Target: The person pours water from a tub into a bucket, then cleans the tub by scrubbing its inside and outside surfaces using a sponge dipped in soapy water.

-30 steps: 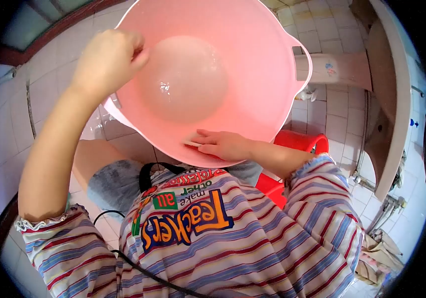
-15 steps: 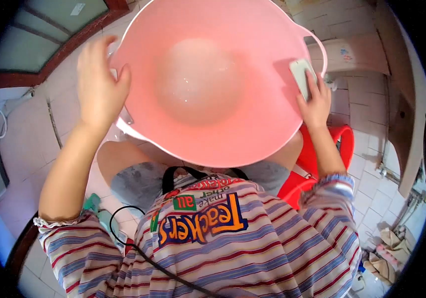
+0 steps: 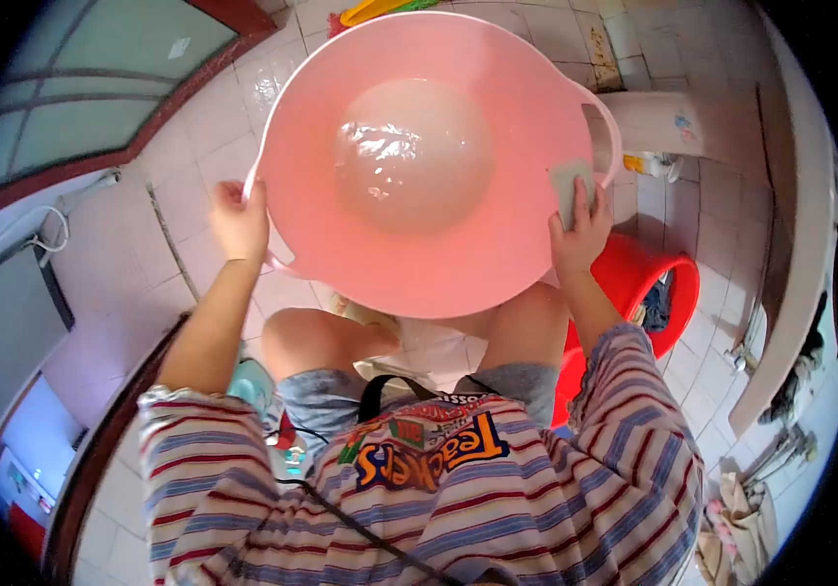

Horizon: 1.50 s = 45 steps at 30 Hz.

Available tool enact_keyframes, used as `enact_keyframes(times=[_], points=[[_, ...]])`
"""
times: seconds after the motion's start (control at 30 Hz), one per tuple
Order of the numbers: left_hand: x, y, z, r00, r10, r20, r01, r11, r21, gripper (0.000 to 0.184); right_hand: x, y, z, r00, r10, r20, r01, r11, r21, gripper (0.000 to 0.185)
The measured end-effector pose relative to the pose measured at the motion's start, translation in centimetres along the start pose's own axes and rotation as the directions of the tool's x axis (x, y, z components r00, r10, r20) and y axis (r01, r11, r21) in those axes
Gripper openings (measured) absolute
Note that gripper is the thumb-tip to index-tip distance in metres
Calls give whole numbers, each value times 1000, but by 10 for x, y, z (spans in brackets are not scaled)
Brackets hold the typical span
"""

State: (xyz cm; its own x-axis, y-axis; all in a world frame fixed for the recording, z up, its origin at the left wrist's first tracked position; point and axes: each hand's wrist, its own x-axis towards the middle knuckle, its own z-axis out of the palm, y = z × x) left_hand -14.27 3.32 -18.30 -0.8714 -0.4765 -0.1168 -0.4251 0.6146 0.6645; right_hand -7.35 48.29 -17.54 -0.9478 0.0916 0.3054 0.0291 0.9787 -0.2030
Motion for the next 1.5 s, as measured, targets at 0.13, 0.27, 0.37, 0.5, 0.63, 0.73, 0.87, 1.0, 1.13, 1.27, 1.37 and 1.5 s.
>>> enact_keyframes(times=[0.13,0.27,0.37,0.5,0.63,0.73,0.87,1.0,1.13,1.27,1.37,1.5], points=[[-7,43,-12,903,-400,157,417,905,-91,46,1,-6,-4,997,33,75,-31,999,-32,69],[-22,34,-23,549,-377,746,802,488,-344,60,-5,-28,-14,967,180,182,-177,984,-37,68],[-54,9,-35,365,-353,861,927,222,-302,58,-28,-46,-48,899,380,219,-381,924,-40,68],[-116,19,-51,373,-430,822,924,89,-372,60,-104,-43,-123,807,303,506,-527,756,388,65],[-97,46,-98,386,-429,816,914,55,-403,59,-184,-18,-193,611,464,641,-703,691,170,64],[-85,88,-119,385,-514,767,919,140,-368,52,-245,16,-202,537,643,545,-795,602,73,65],[-81,145,-114,379,-487,787,925,216,-311,50,-271,31,-198,208,819,535,-948,33,317,62],[-57,192,-60,343,-502,794,931,295,-215,45,-279,26,-181,318,760,566,-941,181,286,66],[-56,248,-9,368,-523,768,907,385,-172,35,-268,-5,-176,422,664,617,-906,329,265,70],[-49,283,56,362,-511,779,908,383,-171,32,-254,-31,-176,400,675,620,-904,181,386,67],[-40,285,111,344,-451,823,927,303,-221,27,-241,-32,-176,288,663,691,-903,-51,426,67],[-60,302,151,325,-271,906,946,117,-304,15,-181,-34,-189,194,562,804,-820,-356,447,65]])
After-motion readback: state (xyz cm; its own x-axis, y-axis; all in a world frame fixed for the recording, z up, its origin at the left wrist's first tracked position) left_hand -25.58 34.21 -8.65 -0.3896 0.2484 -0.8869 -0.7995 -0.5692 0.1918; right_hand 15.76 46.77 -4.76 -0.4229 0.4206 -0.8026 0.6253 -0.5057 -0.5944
